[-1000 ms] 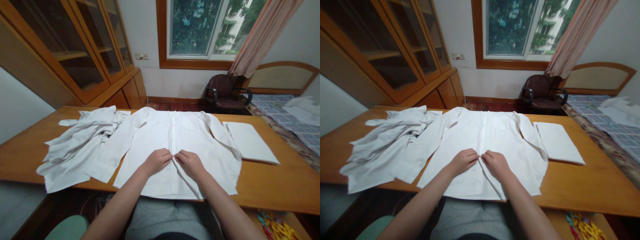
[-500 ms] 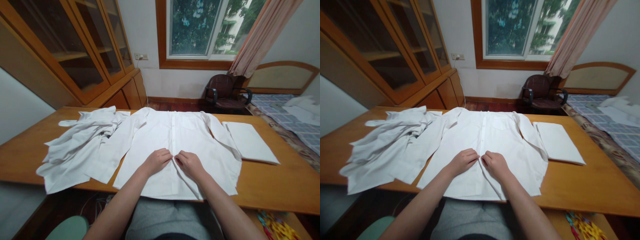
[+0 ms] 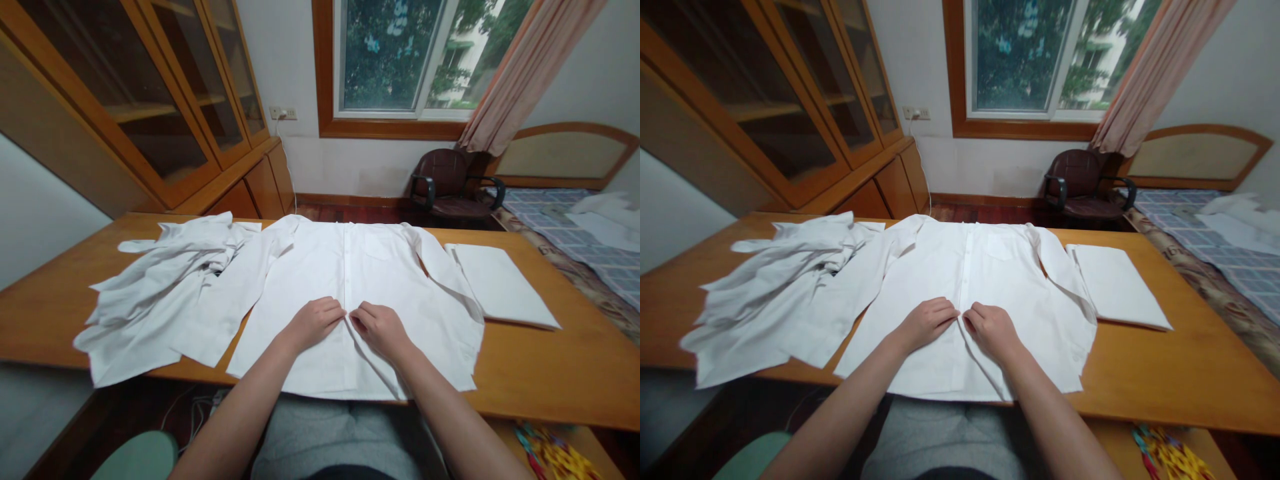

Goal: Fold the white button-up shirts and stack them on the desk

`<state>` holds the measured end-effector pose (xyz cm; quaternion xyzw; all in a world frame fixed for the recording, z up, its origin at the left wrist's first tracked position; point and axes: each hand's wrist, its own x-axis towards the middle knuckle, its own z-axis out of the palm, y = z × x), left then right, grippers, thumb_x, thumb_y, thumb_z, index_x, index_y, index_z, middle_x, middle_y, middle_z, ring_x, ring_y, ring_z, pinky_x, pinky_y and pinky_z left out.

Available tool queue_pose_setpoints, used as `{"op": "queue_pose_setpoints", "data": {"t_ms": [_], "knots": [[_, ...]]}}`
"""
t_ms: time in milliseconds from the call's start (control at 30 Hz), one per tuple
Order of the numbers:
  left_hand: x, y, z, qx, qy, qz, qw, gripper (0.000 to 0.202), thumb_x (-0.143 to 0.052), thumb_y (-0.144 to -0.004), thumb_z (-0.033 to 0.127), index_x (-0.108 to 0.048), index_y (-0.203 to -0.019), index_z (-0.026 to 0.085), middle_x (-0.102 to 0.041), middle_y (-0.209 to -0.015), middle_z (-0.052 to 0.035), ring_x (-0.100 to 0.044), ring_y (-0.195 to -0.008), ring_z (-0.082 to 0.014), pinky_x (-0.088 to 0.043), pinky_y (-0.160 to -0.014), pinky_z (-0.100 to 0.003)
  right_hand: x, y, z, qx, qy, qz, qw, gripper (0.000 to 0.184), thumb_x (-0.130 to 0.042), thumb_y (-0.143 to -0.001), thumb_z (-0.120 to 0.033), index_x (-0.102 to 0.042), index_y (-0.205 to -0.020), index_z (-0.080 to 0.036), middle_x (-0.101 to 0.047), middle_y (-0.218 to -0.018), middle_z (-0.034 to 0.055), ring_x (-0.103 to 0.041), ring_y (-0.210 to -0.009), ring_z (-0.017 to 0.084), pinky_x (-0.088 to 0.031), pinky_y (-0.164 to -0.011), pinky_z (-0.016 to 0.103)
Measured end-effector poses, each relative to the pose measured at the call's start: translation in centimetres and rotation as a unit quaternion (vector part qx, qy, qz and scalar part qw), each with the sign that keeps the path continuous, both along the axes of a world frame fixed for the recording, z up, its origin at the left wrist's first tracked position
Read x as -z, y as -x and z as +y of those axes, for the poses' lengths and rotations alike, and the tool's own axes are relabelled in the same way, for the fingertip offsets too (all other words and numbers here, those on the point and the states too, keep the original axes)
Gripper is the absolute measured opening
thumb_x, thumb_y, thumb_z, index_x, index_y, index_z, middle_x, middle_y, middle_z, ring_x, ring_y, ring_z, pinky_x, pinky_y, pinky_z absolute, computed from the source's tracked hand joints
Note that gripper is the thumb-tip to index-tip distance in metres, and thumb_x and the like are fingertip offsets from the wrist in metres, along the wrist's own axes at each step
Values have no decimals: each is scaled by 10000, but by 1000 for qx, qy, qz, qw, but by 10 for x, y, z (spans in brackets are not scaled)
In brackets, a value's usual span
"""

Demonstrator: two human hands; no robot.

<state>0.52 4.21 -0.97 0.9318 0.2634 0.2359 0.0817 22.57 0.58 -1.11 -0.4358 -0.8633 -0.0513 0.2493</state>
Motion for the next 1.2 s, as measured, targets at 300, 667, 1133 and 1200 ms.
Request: {"op": "queue_pose_setpoints", "data": {"t_ms": [300,667,1133,1200], "knots": [[-4,2,0,2,-24,24,999,202,-474,-1021,224,-652,-940,175,-649,-847,-45,-607,-837,-181,-485,-737,-301,3,-1,0,4,8,19,1000,188,-557,-972,-221,-709,-866,-189,-634,-748,17,-535,-605,120,-329,-599,272],[-10,2,-3,16,-52,34,998,200,-465,-1023,215,-649,-958,175,-648,-857,-48,-600,-827,-178,-480,-721,-301,3,-1,-1,7,22,48,999,181,-565,-974,-243,-704,-870,-191,-650,-755,14,-566,-619,119,-359,-613,258],[-10,1,-3,10,7,-9,1000,156,-513,-992,210,-661,-950,194,-669,-877,-46,-619,-855,-181,-492,-750,-310,-4,-3,-2,-4,103,89,991,153,-591,-973,-281,-710,-918,-203,-680,-823,25,-624,-688,138,-426,-643,249],[-10,0,-3,6,20,-14,1000,147,-520,-974,181,-665,-966,196,-671,-888,-45,-618,-863,-183,-494,-758,-312,-4,-4,-2,-3,124,100,987,140,-602,-967,-276,-709,-911,-204,-679,-833,23,-625,-693,135,-437,-652,246]]}}
